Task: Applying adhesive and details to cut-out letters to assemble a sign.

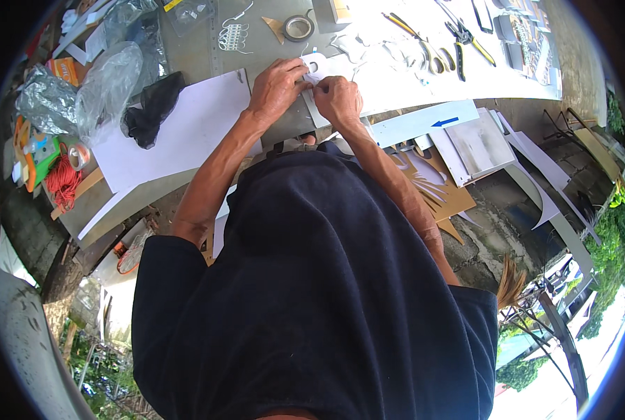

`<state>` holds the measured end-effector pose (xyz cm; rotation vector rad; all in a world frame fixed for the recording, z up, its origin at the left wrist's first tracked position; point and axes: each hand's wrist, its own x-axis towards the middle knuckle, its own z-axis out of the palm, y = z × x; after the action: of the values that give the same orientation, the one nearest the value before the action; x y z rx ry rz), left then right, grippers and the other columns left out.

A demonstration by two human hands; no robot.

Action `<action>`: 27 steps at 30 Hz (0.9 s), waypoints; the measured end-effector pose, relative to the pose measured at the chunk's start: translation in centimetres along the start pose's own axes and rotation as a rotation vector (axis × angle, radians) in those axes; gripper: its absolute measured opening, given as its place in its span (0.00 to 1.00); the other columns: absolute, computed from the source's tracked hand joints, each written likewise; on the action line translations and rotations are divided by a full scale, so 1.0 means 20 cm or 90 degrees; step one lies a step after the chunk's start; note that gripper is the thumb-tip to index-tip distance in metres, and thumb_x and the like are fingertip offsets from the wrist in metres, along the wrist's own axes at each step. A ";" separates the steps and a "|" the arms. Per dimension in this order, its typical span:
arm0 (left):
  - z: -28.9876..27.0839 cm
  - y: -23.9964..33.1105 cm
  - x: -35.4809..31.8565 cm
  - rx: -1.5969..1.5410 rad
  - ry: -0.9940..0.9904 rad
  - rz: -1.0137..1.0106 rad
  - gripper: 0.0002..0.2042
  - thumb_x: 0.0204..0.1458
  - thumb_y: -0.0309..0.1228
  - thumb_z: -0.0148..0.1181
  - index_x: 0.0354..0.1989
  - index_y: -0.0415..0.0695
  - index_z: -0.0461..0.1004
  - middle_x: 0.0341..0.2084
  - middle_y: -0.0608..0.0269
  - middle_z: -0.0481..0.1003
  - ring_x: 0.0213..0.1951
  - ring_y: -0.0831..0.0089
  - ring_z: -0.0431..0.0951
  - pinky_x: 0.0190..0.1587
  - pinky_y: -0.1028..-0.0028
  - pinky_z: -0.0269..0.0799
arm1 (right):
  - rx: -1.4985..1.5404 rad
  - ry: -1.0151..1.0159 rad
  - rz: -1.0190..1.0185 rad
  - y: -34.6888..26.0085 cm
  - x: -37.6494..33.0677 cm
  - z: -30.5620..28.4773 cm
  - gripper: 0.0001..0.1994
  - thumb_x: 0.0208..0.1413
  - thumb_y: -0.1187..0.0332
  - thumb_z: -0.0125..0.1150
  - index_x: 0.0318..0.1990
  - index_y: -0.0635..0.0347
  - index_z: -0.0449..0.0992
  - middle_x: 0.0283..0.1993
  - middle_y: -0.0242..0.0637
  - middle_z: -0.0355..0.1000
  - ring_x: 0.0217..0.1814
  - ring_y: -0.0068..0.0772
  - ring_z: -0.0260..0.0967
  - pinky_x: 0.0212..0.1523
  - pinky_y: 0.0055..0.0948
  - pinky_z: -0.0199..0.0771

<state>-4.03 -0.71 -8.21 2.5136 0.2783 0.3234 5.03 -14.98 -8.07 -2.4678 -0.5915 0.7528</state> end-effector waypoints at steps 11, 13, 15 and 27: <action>0.02 0.07 0.05 0.125 -0.095 -0.130 0.11 0.44 0.30 0.72 0.38 0.46 0.84 0.42 0.69 0.81 0.43 0.64 0.82 0.44 0.65 0.79 | 0.293 -0.125 -0.138 0.09 0.04 -0.25 0.12 0.61 0.75 0.56 0.49 0.69 0.80 0.38 0.41 0.83 0.38 0.30 0.81 0.42 0.30 0.81; 0.02 0.10 0.06 0.131 -0.109 -0.144 0.11 0.44 0.31 0.71 0.39 0.46 0.85 0.43 0.69 0.81 0.43 0.64 0.82 0.43 0.65 0.79 | 0.378 -0.009 -0.130 0.17 0.03 -0.29 0.13 0.62 0.70 0.60 0.49 0.70 0.80 0.37 0.41 0.82 0.37 0.29 0.81 0.40 0.28 0.81; 0.01 0.09 0.04 0.107 -0.086 -0.156 0.12 0.46 0.32 0.71 0.40 0.47 0.85 0.44 0.71 0.81 0.42 0.65 0.83 0.42 0.66 0.79 | 0.300 0.020 -0.045 0.22 0.01 -0.31 0.14 0.61 0.68 0.62 0.48 0.70 0.80 0.36 0.41 0.82 0.35 0.28 0.81 0.38 0.28 0.82; -0.02 0.12 0.05 0.132 -0.101 -0.160 0.13 0.47 0.35 0.72 0.42 0.47 0.85 0.45 0.72 0.80 0.42 0.66 0.83 0.43 0.66 0.79 | 0.433 -0.269 0.110 0.28 -0.02 -0.23 0.12 0.59 0.67 0.68 0.40 0.71 0.81 0.30 0.40 0.80 0.26 0.25 0.78 0.23 0.23 0.79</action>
<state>-2.95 -2.25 -6.43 2.6483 0.5830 -0.0058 8.92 -21.10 -7.74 -1.7503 -0.2030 1.3094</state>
